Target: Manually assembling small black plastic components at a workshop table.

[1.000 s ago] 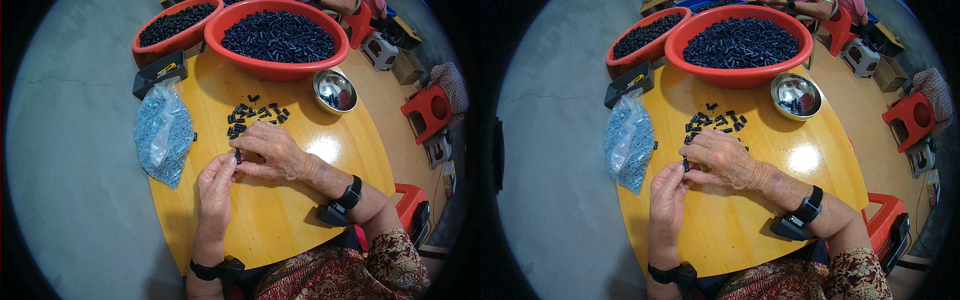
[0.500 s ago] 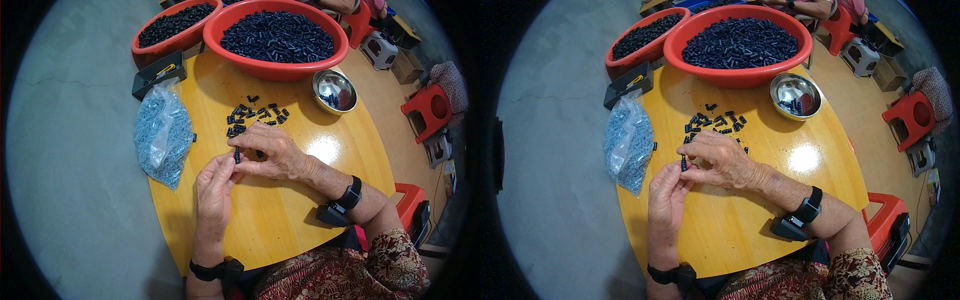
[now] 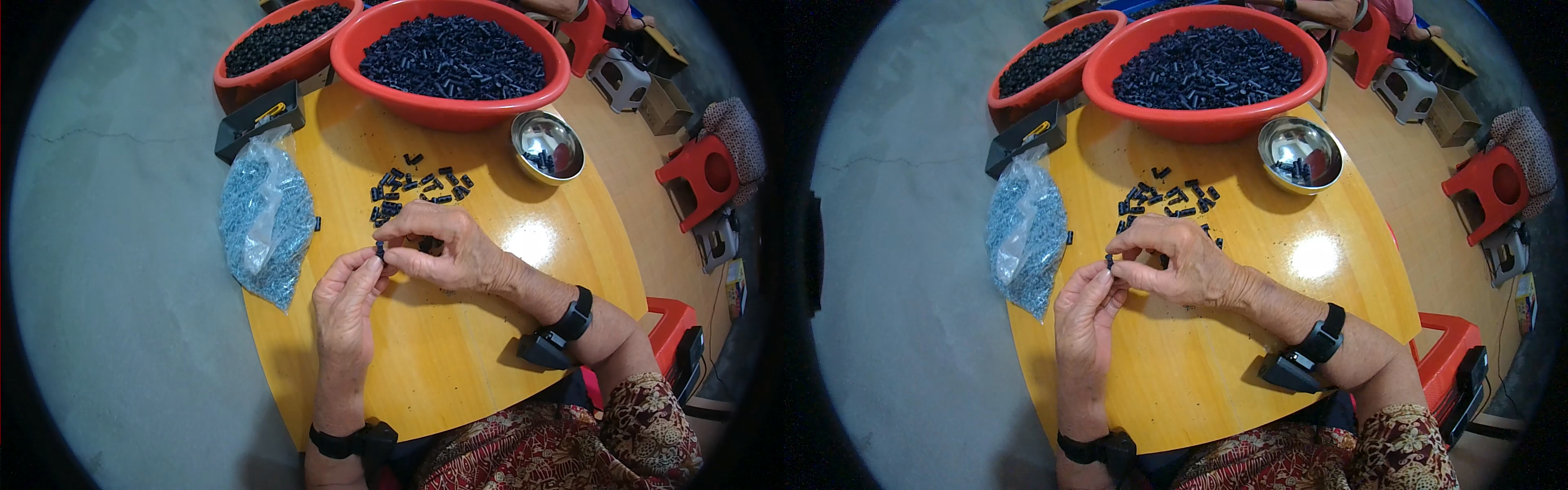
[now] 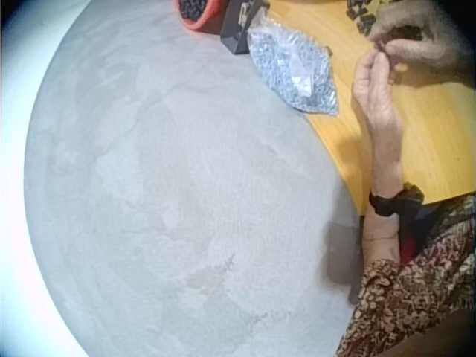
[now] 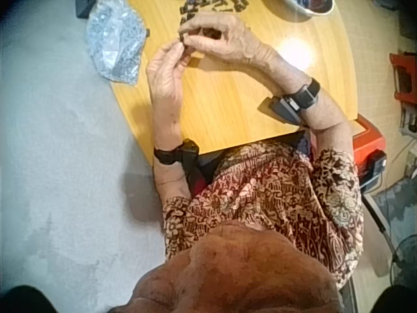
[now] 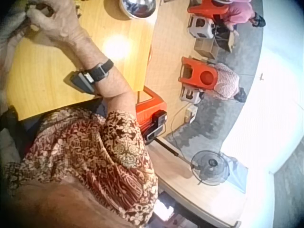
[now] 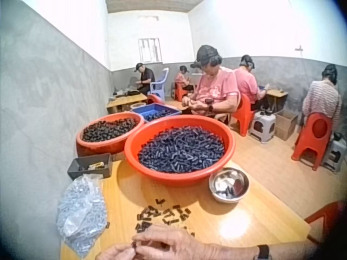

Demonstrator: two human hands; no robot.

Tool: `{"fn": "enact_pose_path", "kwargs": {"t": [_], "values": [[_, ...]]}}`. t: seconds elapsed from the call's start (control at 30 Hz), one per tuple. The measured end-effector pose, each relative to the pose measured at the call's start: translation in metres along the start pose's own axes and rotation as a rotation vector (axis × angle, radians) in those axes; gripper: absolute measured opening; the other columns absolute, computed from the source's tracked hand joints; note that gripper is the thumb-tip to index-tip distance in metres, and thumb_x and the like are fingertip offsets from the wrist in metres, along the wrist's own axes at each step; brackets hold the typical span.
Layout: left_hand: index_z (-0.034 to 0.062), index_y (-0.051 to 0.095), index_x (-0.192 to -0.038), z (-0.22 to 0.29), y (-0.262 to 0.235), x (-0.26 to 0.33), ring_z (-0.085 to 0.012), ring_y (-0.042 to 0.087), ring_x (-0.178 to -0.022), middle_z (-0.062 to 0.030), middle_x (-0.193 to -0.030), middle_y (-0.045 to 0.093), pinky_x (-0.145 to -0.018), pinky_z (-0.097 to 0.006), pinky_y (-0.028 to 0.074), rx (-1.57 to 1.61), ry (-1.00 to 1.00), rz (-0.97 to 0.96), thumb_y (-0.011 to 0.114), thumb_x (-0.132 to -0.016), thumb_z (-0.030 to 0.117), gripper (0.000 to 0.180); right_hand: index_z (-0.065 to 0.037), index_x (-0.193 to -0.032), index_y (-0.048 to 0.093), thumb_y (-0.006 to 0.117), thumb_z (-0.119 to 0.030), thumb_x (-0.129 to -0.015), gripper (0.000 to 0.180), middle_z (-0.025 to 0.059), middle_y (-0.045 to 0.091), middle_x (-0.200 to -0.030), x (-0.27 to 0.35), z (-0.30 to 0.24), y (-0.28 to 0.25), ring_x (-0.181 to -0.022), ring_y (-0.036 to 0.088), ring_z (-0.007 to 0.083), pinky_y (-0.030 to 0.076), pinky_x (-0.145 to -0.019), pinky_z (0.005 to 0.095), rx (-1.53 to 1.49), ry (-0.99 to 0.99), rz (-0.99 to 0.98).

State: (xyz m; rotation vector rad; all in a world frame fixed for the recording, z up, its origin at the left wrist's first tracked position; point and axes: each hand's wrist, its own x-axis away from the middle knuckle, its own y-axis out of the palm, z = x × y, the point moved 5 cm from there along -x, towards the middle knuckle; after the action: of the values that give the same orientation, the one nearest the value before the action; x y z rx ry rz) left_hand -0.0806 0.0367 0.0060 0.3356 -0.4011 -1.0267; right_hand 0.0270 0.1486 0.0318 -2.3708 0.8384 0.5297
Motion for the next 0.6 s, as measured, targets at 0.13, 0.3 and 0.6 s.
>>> {"fn": "enact_pose_path", "kwargs": {"t": [0.13,0.3,0.6], "values": [[-0.0037,0.063,-0.108,-0.002,0.001,-0.002,-0.0102,0.06,-0.086,-0.0075,-0.097,0.068,-0.082,-0.024,0.046,-0.115,0.017,-0.024,0.061,-0.094,0.012,0.022,0.001,-0.095,0.068,0.068,-0.009,-0.085,0.014,0.0071,0.066,-0.084,0.001,0.009,-0.001,-0.081,0.063,0.0147,0.05,-0.071,0.0274,-0.201,0.232,-0.023],[-0.0032,0.063,-0.108,-0.003,-0.001,-0.002,-0.011,0.061,-0.089,-0.0067,-0.095,0.067,-0.084,-0.024,0.047,-0.156,0.012,-0.03,0.059,-0.095,0.011,0.02,0.001,-0.092,0.068,0.068,-0.01,-0.087,0.012,0.0043,0.066,-0.084,0.002,0.01,0.002,-0.079,0.062,0.01,0.05,-0.07,0.0261,-0.3,0.375,-0.049],[-0.0042,0.062,-0.108,-0.006,0.0,-0.003,-0.0123,0.062,-0.088,-0.0078,-0.095,0.067,-0.084,-0.026,0.048,-0.046,-0.025,-0.029,0.06,-0.094,0.011,0.021,0.002,-0.092,0.069,0.066,-0.009,-0.088,0.012,0.0036,0.066,-0.082,0.002,0.015,0.001,-0.08,0.061,0.0085,0.049,-0.072,0.0244,-0.381,0.414,-0.092]]}}
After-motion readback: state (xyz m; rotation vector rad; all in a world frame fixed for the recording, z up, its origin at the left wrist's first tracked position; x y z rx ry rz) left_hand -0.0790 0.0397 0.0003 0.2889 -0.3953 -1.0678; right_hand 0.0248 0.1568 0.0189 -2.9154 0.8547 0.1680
